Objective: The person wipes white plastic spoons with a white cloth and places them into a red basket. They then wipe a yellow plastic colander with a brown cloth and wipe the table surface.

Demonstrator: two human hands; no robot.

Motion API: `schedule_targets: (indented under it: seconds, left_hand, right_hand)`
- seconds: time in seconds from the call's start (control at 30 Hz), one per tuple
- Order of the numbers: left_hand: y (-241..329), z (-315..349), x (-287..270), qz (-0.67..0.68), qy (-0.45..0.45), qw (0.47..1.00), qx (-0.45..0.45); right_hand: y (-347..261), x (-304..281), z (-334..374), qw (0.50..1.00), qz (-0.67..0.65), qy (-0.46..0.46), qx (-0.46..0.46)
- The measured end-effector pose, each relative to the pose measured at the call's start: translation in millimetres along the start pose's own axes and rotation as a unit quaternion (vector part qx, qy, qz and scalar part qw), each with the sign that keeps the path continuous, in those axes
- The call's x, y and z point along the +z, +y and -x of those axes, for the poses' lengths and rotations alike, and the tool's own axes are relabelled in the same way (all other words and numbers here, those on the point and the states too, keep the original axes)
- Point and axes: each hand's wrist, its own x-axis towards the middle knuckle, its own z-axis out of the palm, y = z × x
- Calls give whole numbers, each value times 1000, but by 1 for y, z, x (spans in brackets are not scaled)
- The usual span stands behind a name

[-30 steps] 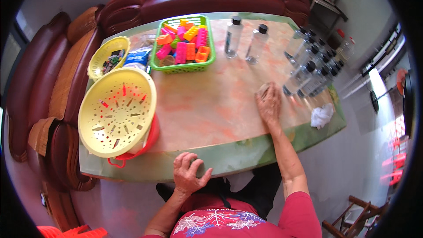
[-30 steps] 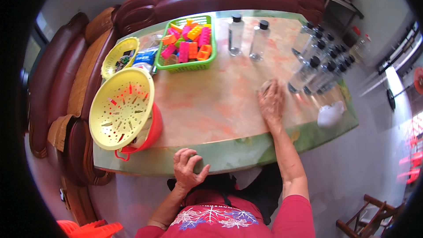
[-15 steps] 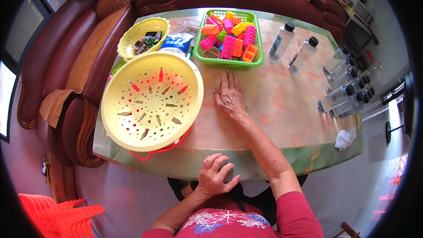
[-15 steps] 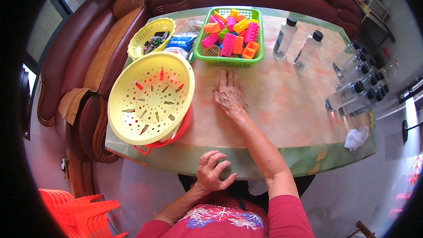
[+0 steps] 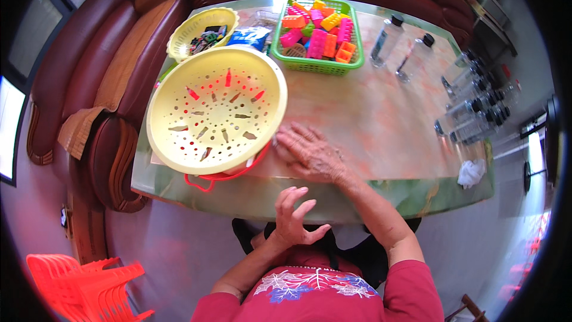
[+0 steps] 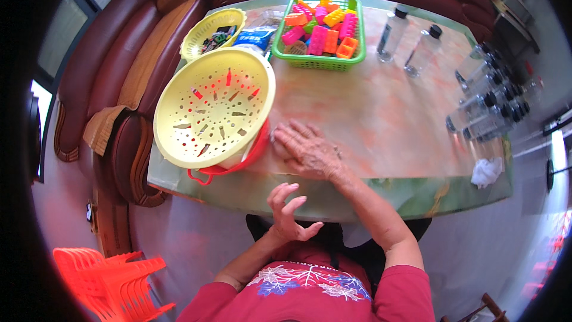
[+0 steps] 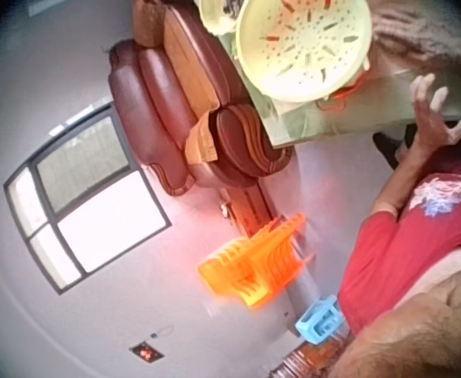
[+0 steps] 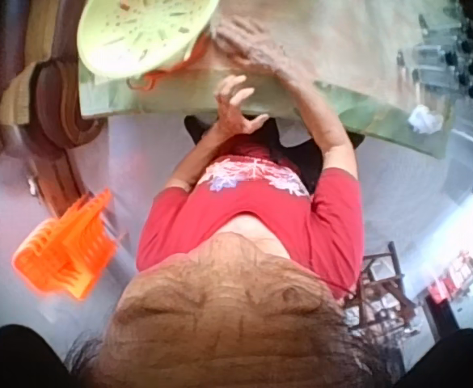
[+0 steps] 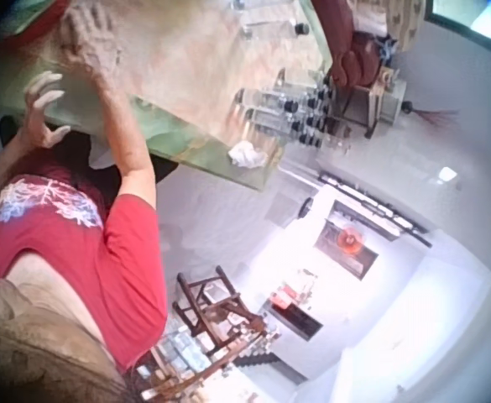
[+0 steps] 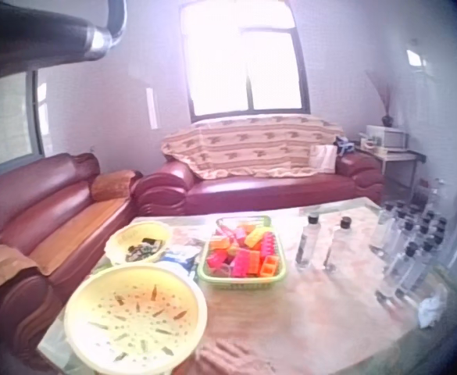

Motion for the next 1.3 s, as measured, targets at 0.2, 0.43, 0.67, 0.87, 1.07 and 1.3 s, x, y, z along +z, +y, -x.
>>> schedule_targets:
  seconds: [0.2, 0.43, 0.67, 0.87, 1.07, 1.3]
  left_hand:
    - [-6, 6, -1, 21, 44, 999, 19]
    - [-2, -4, -8, 71, -22, 995, -63]
    - [18, -21, 1, -85, -211, 974, -3]
    - [26, -29, 0, -178, -339, 924, 13]
    - [25, -26, 6, -184, -333, 925, 8]
    - [27, -25, 5, -180, -324, 929, 8]
  right_hand:
    - [-61, 5, 26, 999, -11, 4, -50]
    - [-77, -5, 108, 998, 41, 36, 12]
    - [-63, -45, 201, 973, 129, 126, 141]
    - [-18, -68, 273, 920, 180, 146, 315]
    - [23, -49, 300, 710, 258, 434, 492]
    - [15, 20, 284, 332, -338, 757, 450]
